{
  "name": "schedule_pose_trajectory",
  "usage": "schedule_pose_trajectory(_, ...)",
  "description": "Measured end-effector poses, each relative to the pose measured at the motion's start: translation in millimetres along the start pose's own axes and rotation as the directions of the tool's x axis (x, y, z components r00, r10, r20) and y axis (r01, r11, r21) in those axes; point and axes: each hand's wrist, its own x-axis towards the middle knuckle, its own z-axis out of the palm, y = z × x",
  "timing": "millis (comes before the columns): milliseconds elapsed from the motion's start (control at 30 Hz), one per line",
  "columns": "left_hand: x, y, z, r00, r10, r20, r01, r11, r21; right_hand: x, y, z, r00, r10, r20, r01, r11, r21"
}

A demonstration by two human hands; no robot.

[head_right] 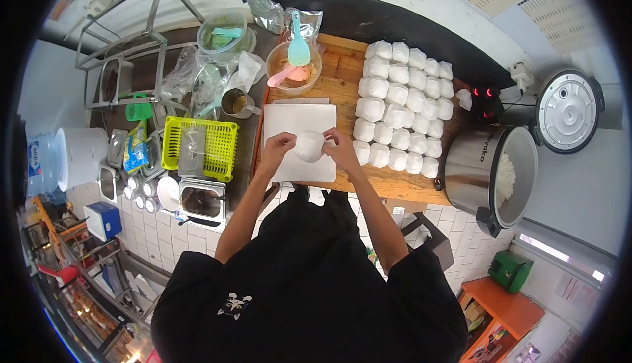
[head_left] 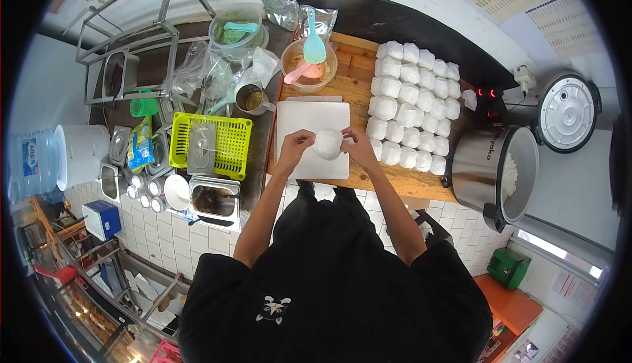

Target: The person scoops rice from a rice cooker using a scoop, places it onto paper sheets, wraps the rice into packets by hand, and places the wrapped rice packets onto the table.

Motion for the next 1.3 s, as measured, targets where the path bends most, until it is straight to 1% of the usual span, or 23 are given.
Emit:
schedule_pose_trajectory(100,13,1,18,0.996,-0.059,-0.071,0.063,0.996,0.066,-4,-16,4,0.944,-0.25,-0.217,0.206,0.957,-0.204)
schedule_pose_trajectory(133,14,14,30,0.99,-0.056,-0.131,0.069,0.992,0.102,-9,-37,6,0.955,-0.153,-0.255,0.145,0.988,-0.05)
schedule_pose_trajectory(200,-9,101,90,0.939,0.033,-0.342,0.045,0.975,0.217,-25,-79,12,0.958,0.053,-0.281,0.025,0.964,0.264)
schedule_pose_trajectory(233,-8,107,103,0.941,0.056,-0.334,-0.001,0.987,0.161,-24,-74,17,0.951,0.078,-0.3,0.076,0.88,0.469)
schedule_pose_trajectory(300,-3,115,119,0.94,0.108,-0.324,-0.099,0.994,0.044,-17,-68,23,0.941,0.123,-0.316,0.189,0.584,0.789)
schedule_pose_trajectory(400,3,122,128,0.994,0.101,-0.043,-0.105,0.99,-0.093,-26,-77,18,0.948,0.144,-0.283,0.2,0.42,0.885)
schedule_pose_trajectory(433,5,125,130,0.986,0.164,0.006,-0.164,0.985,-0.054,-26,-80,17,0.955,0.082,-0.286,0.215,0.475,0.853)
schedule_pose_trajectory(533,5,130,141,0.93,0.324,0.175,-0.335,0.942,0.035,-42,-75,1,0.997,0.074,-0.002,-0.024,0.352,0.936)
schedule_pose_trajectory(567,4,132,146,0.936,0.304,0.179,-0.311,0.95,0.009,-45,-70,-6,0.992,0.087,0.089,-0.113,0.331,0.937)
schedule_pose_trajectory(667,19,123,156,0.932,0.13,0.339,-0.201,0.962,0.183,-52,-50,-22,0.982,0.16,0.097,-0.143,0.311,0.94)
schedule_pose_trajectory(700,23,118,163,0.942,0.1,0.32,-0.164,0.97,0.179,-63,-56,-22,0.983,0.168,-0.071,-0.02,0.486,0.874)
schedule_pose_trajectory(733,24,113,172,0.952,0.068,0.297,-0.124,0.977,0.175,-67,-51,-28,0.95,0.163,-0.267,0.123,0.59,0.798)
schedule_pose_trajectory(800,30,93,190,0.976,0.015,0.217,-0.034,0.996,0.08,-72,-39,-46,0.788,0.087,-0.61,0.341,0.764,0.549)
schedule_pose_trajectory(833,35,80,203,0.987,-0.009,0.163,0.011,1.0,-0.013,-83,-49,-60,0.766,-0.094,-0.636,0.416,0.826,0.379)
schedule_pose_trajectory(867,40,68,216,0.993,-0.039,0.111,0.052,0.993,-0.109,-83,-46,-73,0.759,-0.138,-0.637,0.373,0.893,0.251)
schedule_pose_trajectory(933,43,63,241,0.981,-0.165,0.104,0.178,0.975,-0.132,-88,-33,-92,0.748,-0.204,-0.632,0.255,0.967,-0.01)
schedule_pose_trajectory(1000,51,56,261,0.953,-0.265,0.148,0.293,0.928,-0.23,-84,-15,-132,0.746,-0.08,-0.661,0.259,0.95,0.177)
schedule_pose_trajectory(1033,55,60,271,0.955,-0.244,0.168,0.273,0.946,-0.173,-75,7,-156,0.733,-0.03,-0.68,0.251,0.94,0.229)
schedule_pose_trajectory(1067,61,47,278,0.971,-0.205,0.118,0.205,0.979,0.013,-66,28,-178,0.721,0.022,-0.692,0.243,0.928,0.282)
schedule_pose_trajectory(1133,75,11,288,0.995,-0.093,0.045,0.069,0.922,0.381,-45,55,-219,0.679,0.109,-0.726,0.246,0.898,0.366)
schedule_pose_trajectory(1167,74,10,296,0.99,-0.126,0.065,0.096,0.935,0.34,-33,63,-234,0.625,0.153,-0.765,0.177,0.927,0.33)
schedule_pose_trajectory(1267,93,-28,303,0.932,-0.161,0.324,0.004,0.9,0.436,5,85,-256,0.619,0.076,-0.782,0.129,0.972,0.196)
schedule_pose_trajectory(1300,98,-47,311,0.95,-0.082,0.303,-0.076,0.876,0.475,8,80,-257,0.594,0.08,-0.801,0.096,0.981,0.169)
